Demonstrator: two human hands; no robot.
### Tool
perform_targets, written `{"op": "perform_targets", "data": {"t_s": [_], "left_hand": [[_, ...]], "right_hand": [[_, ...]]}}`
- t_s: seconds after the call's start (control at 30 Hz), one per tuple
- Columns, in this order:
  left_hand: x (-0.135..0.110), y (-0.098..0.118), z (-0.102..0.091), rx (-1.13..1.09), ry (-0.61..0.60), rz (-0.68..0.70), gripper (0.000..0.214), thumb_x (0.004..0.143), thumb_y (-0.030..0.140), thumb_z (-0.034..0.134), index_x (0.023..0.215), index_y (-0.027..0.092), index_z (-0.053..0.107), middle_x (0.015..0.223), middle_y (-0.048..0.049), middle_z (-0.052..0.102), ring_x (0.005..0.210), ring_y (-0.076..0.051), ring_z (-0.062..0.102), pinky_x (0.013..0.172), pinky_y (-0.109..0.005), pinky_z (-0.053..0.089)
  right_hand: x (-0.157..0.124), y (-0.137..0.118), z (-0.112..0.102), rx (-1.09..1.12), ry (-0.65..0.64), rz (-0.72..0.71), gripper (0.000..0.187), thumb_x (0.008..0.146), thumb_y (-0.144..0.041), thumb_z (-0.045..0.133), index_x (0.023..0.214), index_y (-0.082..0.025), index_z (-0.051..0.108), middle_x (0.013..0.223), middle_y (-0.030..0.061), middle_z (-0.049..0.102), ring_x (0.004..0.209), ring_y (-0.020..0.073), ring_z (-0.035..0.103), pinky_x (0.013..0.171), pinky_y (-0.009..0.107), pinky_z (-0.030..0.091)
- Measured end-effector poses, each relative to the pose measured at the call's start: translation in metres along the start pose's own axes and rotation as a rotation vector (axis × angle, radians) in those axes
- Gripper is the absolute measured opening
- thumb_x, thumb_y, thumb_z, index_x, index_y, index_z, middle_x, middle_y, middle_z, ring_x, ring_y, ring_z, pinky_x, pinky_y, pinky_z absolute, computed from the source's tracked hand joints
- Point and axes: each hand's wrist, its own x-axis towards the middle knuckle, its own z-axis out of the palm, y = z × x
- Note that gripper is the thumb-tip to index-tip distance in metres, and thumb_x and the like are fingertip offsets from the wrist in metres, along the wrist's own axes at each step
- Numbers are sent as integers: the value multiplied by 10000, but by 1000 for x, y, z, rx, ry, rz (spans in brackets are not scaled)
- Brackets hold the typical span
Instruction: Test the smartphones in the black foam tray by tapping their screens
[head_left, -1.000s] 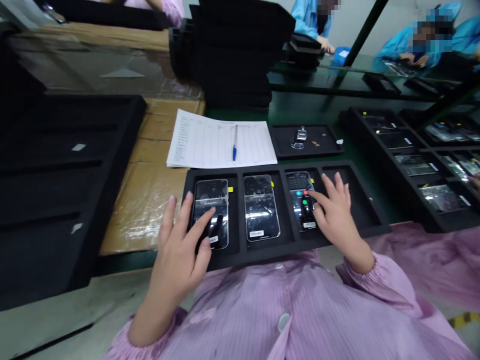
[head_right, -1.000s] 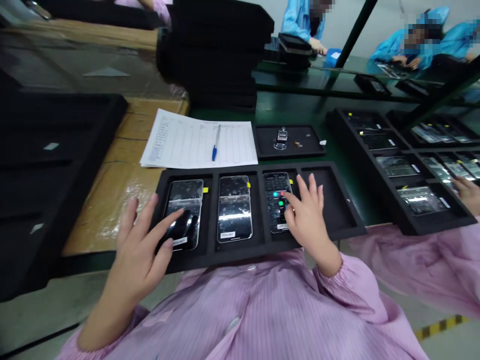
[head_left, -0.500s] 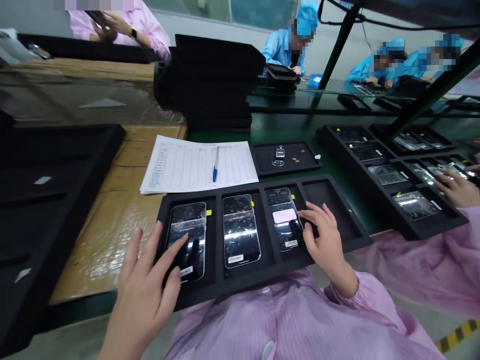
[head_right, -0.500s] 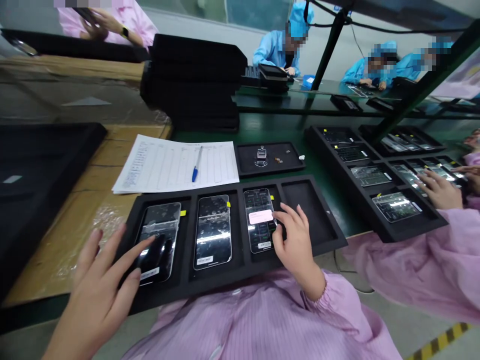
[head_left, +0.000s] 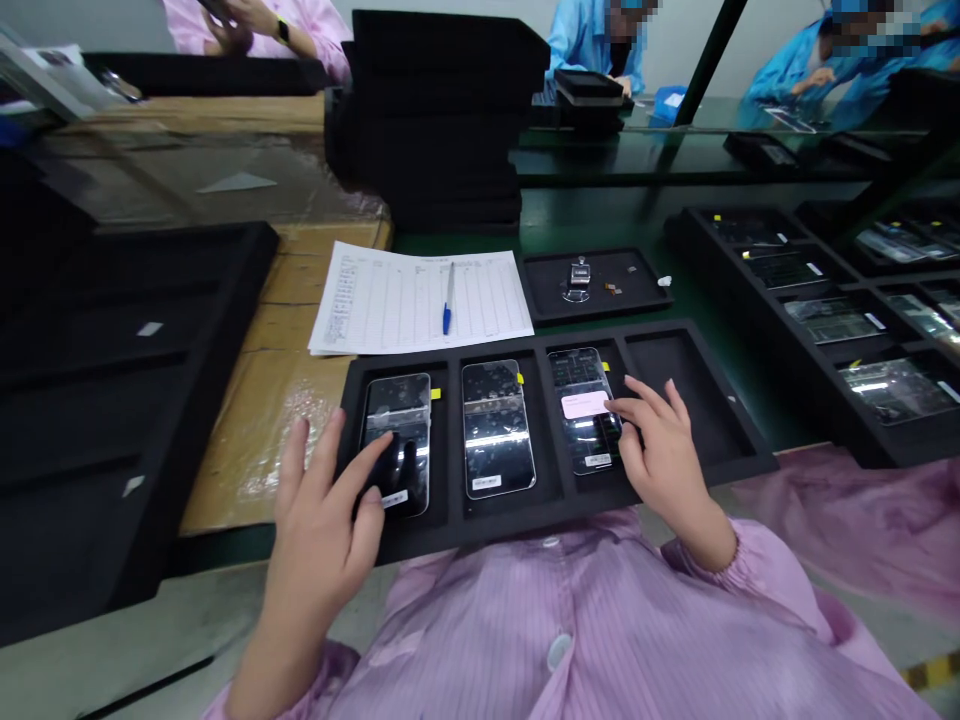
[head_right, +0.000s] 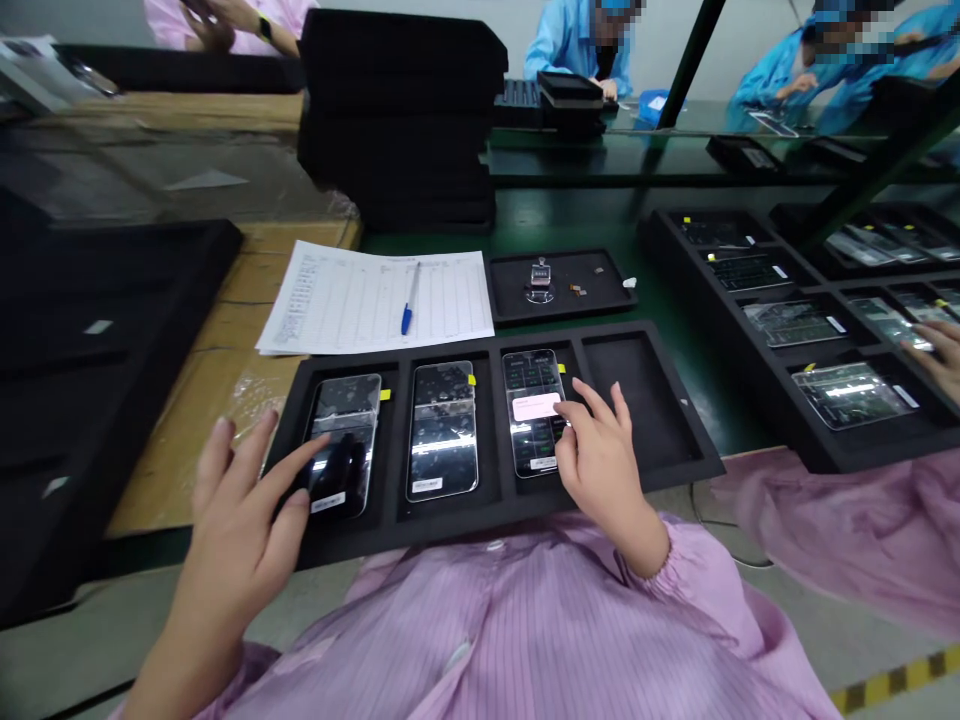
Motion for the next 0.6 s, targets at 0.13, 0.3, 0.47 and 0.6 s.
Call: {"op": "perform_targets", "data": {"t_s": [0.13, 0.3, 0.47, 0.6], "left_hand": [[0, 1, 0, 0, -1, 3, 777, 914, 114, 497, 1566, 483, 288, 1697, 151, 97, 1547, -453, 123, 1209, -778, 186], [0, 0, 0, -30, -6, -13, 772, 905, 111, 501, 1554, 486, 318, 1692, 162, 106, 1548, -455, 119, 1220, -775, 174], [-1, 1, 0, -60, 5, -58, 670, 945, 159, 472, 1530, 473, 384, 1685, 148, 166, 1552, -432, 134, 1236, -754, 159], [-2, -4, -6, -190, 39, -156, 534, 999, 239, 421, 1470, 485, 474, 1644, 143, 311, 1545, -371, 220, 1250, -713, 172]], "right_hand": [[1, -1, 1, 3, -27, 15, 275, 918, -124, 395, 1049, -204, 623, 1052, 75, 750, 1279, 296, 608, 1212, 657, 255], [0, 0, -1, 42, -16, 61, 300, 923, -135, 385, 1098, -208, 618, 1116, 79, 743, 1303, 290, 588, 1220, 654, 236], [-1, 1, -4, 142, 68, 144, 336, 946, -153, 377, 1181, -222, 606, 1199, 78, 724, 1354, 288, 544, 1215, 653, 253], [-4, 6, -3, 105, 89, 190, 343, 960, -196, 394, 1224, -221, 611, 1284, 111, 684, 1403, 313, 486, 1176, 655, 326]]}}
